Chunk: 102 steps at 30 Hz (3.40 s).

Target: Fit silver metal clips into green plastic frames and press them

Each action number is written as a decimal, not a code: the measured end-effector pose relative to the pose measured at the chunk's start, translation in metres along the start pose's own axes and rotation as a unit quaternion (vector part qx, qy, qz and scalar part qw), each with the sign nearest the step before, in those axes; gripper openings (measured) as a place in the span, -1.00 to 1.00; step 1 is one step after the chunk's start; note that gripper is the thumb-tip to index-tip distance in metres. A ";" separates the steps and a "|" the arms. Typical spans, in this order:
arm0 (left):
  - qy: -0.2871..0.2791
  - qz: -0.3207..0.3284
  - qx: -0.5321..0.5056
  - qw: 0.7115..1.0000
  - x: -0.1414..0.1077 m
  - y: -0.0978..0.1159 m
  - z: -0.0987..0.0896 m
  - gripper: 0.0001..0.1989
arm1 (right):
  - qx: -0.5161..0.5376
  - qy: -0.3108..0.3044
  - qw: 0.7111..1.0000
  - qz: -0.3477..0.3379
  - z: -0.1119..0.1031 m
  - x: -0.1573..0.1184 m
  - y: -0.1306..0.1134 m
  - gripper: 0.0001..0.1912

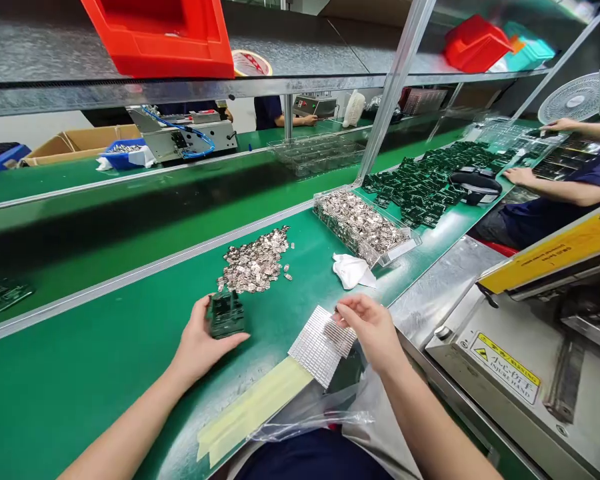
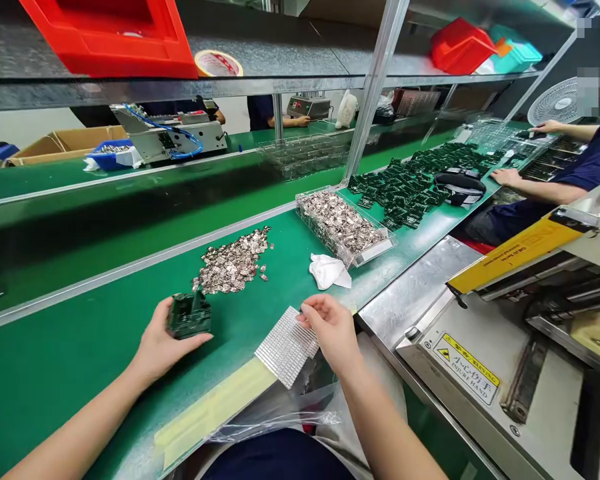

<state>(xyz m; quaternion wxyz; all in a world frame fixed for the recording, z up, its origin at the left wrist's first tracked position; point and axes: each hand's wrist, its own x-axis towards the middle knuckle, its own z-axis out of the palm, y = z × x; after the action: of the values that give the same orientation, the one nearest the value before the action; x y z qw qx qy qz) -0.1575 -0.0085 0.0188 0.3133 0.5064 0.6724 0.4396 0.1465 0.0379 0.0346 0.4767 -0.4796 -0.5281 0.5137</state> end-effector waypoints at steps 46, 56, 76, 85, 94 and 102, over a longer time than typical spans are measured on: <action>-0.254 0.015 -0.280 0.925 -0.053 0.047 0.136 -0.73 | -0.033 0.123 0.991 -0.042 0.019 -0.072 0.023 -0.95; -0.238 0.000 -0.255 0.937 -0.054 0.055 0.135 -0.73 | 0.093 0.132 0.987 0.024 0.024 -0.069 0.022 -0.85; -0.266 0.022 -0.264 0.927 -0.044 0.063 0.142 -0.61 | 0.071 0.213 0.974 0.031 -0.008 -0.099 0.045 -0.70; -0.265 0.021 -0.301 0.916 -0.017 0.058 0.172 -0.55 | 0.077 0.119 0.989 0.035 0.019 -0.084 0.075 -0.65; -0.274 0.011 -0.300 0.914 -0.016 0.057 0.170 -0.55 | -0.038 0.104 0.994 -0.023 0.015 -0.089 0.094 -0.69; -0.270 -0.003 -0.312 0.911 -0.015 0.060 0.169 -0.54 | -0.136 0.002 0.990 0.024 -0.002 -0.088 0.101 -0.75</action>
<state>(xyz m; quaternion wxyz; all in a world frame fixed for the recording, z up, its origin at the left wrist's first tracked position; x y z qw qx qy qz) 0.0172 0.0296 0.0023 0.6262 0.4799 0.3924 0.4729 0.1573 -0.0479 -0.0674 0.3956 -0.5532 -0.5806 0.4476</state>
